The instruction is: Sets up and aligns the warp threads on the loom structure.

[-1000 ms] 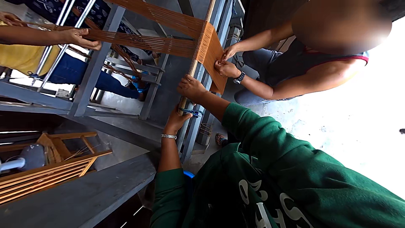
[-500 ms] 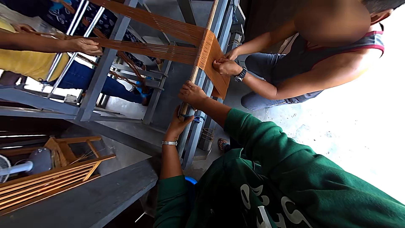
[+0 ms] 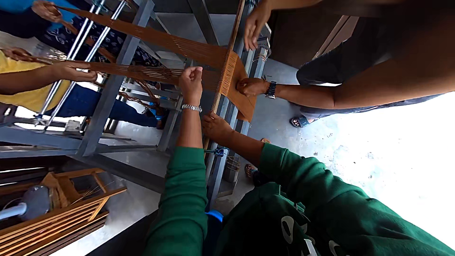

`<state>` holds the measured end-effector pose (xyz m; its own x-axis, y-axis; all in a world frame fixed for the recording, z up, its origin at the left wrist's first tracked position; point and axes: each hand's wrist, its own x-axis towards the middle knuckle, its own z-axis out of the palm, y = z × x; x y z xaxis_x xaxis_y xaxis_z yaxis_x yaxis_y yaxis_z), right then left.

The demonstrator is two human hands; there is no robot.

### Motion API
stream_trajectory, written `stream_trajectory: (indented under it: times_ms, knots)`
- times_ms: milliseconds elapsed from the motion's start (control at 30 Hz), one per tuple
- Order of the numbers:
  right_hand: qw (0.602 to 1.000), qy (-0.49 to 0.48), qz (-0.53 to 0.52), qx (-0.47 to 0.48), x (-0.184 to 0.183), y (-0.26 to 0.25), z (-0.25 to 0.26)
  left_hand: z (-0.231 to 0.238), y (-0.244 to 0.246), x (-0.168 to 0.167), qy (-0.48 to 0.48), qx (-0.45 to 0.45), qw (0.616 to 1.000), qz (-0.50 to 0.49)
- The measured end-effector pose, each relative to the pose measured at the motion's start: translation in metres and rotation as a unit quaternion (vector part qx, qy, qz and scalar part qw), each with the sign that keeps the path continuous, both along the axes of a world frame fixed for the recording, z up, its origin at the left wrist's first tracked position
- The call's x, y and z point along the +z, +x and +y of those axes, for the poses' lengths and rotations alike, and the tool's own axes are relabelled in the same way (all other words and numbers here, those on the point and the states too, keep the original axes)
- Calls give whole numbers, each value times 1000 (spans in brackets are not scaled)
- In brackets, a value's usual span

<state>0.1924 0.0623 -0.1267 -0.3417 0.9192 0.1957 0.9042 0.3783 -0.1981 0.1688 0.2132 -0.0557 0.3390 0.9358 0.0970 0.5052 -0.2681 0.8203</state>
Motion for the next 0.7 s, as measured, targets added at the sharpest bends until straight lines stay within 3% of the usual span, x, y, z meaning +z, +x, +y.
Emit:
stream_trajectory:
  times_ms: [67, 167, 233, 267, 367, 433, 600, 700]
  knots:
    - [1000, -17, 20, -9, 2, 0, -3, 13, 14, -9, 35, 50, 998, 21]
    - [997, -58, 51, -11, 11, 2, -6, 8, 17, -15, 45, 250, 965, 61]
    - [996, -59, 65, -10, 12, 3, -6, 9, 13, -26, -18, 364, 931, 17]
    - [996, -58, 68, -7, 11, 2, -6, 10, 11, -31, -84, 377, 922, -41]
    - [996, -53, 67, -5, 7, 0, -4, 10, 8, -37, -336, 261, 884, -192]
    - [997, -67, 46, -7, 8, 0, -5, 10, 13, -42, -421, 183, 857, -235]
    - [997, -56, 51, -11, 5, 1, -6, 14, 19, -45, -422, 171, 838, -301]
    - [999, -41, 23, -9, 3, 0, -6, 9, 15, -49, -405, 166, 846, -304]
